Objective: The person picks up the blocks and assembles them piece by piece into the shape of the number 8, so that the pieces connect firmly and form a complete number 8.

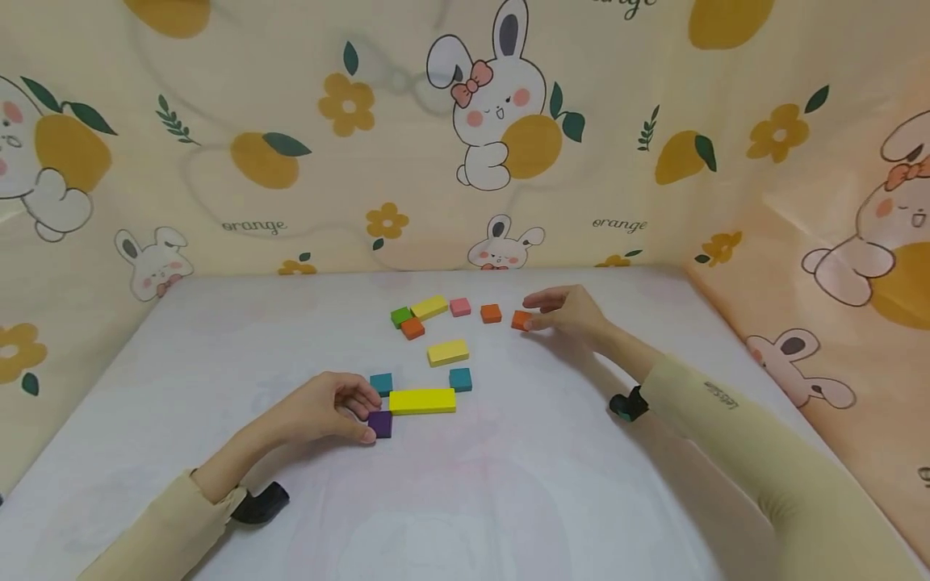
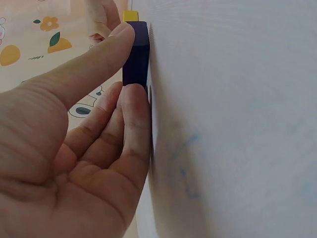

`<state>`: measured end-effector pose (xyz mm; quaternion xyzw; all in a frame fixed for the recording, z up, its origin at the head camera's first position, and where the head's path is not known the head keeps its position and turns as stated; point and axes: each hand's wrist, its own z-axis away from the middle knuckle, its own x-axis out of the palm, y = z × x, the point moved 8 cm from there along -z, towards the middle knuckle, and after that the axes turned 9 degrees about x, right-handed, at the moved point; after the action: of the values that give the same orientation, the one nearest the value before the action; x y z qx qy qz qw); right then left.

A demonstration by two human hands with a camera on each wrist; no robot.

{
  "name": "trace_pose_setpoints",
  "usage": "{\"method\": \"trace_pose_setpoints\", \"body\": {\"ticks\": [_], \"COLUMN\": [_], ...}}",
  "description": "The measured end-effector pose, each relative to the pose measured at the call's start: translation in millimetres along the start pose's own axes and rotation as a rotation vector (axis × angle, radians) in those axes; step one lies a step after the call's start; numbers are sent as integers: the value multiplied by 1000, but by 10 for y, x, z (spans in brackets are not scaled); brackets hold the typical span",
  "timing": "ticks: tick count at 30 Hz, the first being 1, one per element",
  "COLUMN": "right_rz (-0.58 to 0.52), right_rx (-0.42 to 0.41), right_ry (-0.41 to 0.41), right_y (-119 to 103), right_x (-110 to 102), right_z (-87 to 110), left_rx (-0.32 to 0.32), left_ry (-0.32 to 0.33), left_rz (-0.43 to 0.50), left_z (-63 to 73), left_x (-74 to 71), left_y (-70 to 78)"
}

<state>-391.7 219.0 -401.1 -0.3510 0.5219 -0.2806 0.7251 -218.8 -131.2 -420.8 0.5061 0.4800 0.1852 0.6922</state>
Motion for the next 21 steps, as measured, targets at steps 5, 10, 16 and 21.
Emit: {"method": "trace_pose_setpoints", "body": {"ticks": [5, 10, 16, 21], "right_rz": [-30, -13, -27, -30], "right_rx": [2, 13, 13, 37], "right_ry": [-1, 4, -5, -7], "right_y": [17, 38, 65, 57], "right_x": [29, 28, 21, 35], "right_z": [-12, -20, -28, -23], "left_rx": [-6, -25, -23, -23], "left_ry": [-1, 2, 4, 6], "left_rz": [-2, 2, 7, 10], "left_z": [2, 6, 2, -3], "left_x": [2, 8, 6, 7], "left_y": [1, 0, 5, -25]}}
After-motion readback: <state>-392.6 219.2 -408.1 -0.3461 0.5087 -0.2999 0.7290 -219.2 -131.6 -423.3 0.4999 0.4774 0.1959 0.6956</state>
